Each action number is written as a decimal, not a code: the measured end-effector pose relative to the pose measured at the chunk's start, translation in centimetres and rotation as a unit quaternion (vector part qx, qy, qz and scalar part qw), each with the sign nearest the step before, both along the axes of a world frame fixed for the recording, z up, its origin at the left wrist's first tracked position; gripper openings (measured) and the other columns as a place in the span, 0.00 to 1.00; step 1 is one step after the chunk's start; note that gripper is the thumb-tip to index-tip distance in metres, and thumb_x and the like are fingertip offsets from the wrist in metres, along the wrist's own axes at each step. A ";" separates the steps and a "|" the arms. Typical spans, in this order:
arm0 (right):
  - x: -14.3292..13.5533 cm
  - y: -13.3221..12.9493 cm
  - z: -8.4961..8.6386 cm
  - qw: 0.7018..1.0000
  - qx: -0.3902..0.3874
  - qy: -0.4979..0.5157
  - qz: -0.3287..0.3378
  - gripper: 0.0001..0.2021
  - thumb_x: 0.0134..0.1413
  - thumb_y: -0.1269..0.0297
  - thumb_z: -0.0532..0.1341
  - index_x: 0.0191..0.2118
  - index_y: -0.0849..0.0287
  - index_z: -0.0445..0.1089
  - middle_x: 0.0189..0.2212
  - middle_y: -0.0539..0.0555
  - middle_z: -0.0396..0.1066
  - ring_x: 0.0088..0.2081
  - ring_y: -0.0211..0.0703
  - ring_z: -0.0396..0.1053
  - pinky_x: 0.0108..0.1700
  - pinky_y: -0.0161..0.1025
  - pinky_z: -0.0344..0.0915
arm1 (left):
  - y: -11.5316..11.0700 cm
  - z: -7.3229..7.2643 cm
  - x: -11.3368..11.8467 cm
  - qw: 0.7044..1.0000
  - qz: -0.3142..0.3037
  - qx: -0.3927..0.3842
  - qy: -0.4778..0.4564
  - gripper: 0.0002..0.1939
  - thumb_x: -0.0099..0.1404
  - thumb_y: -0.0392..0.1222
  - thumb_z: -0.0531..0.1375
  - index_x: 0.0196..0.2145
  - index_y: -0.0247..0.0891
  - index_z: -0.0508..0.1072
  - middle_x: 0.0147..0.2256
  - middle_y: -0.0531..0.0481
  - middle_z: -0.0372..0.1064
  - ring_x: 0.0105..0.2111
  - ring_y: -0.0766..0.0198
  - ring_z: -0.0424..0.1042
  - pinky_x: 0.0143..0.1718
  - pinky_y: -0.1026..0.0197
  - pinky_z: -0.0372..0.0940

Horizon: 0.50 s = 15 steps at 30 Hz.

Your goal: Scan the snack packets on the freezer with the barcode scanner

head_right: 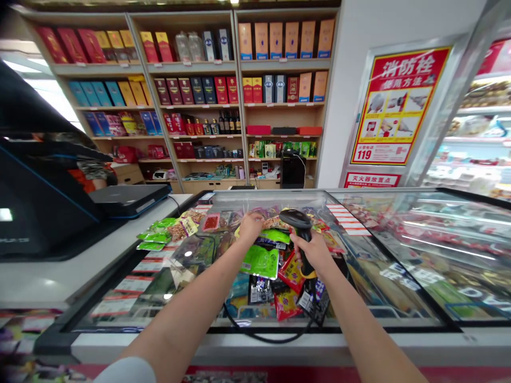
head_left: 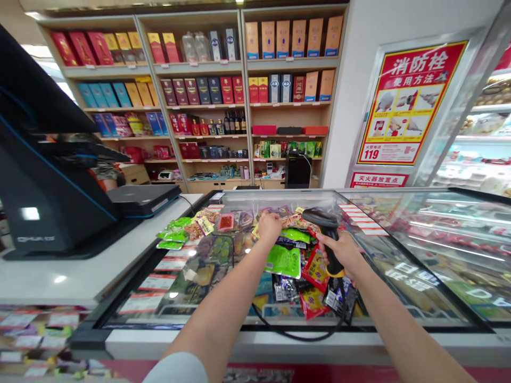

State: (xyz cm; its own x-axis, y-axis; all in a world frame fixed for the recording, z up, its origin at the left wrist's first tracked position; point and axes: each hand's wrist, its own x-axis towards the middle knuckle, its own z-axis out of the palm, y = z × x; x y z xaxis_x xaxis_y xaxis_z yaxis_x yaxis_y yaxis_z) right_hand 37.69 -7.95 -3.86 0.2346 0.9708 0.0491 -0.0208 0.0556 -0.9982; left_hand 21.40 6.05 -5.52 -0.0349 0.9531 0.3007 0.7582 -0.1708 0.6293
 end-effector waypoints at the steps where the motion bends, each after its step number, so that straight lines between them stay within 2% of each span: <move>1: -0.4 0.1 0.1 1.000 0.003 -0.002 0.003 0.17 0.38 0.55 0.70 0.27 0.57 0.63 0.13 0.43 0.64 0.13 0.34 0.59 0.15 0.32 0.59 | 0.1 0.0 -0.5 1.000 0.003 0.011 -0.013 0.10 0.59 0.39 0.59 0.37 0.42 0.80 0.52 0.44 0.69 0.55 0.57 0.66 0.56 0.60 0.58; 7: -4.5 1.0 0.6 0.999 0.017 0.001 0.042 0.16 0.38 0.55 0.69 0.28 0.58 0.64 0.13 0.43 0.64 0.13 0.33 0.59 0.16 0.32 0.59 | 0.8 -0.3 -5.7 0.997 0.048 0.042 -0.050 0.10 0.57 0.40 0.61 0.38 0.40 0.79 0.50 0.42 0.70 0.57 0.56 0.63 0.56 0.57 0.59; 10: -7.2 1.9 0.6 0.998 0.012 0.004 0.067 0.17 0.36 0.54 0.70 0.27 0.58 0.64 0.13 0.43 0.64 0.14 0.33 0.59 0.16 0.32 0.59 | 1.3 -0.8 -9.3 0.994 0.081 0.046 -0.058 0.11 0.57 0.41 0.61 0.38 0.38 0.79 0.49 0.41 0.70 0.55 0.56 0.66 0.55 0.57 0.60; 15: -11.7 3.0 0.6 0.993 0.010 0.009 0.113 0.16 0.38 0.54 0.68 0.28 0.58 0.65 0.13 0.43 0.63 0.14 0.32 0.59 0.16 0.31 0.59 | 2.0 -2.0 -15.8 0.989 0.131 0.044 -0.056 0.11 0.57 0.40 0.60 0.37 0.37 0.79 0.47 0.41 0.72 0.51 0.55 0.68 0.54 0.56 0.61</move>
State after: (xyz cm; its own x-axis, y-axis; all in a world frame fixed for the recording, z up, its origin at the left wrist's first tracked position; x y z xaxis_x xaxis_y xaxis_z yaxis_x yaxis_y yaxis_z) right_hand 26.03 -4.97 -3.29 0.0110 0.9977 0.0666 -0.0527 0.0671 -0.9963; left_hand 5.61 8.02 -7.51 -0.3145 0.8774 0.3624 0.7105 -0.0356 0.7028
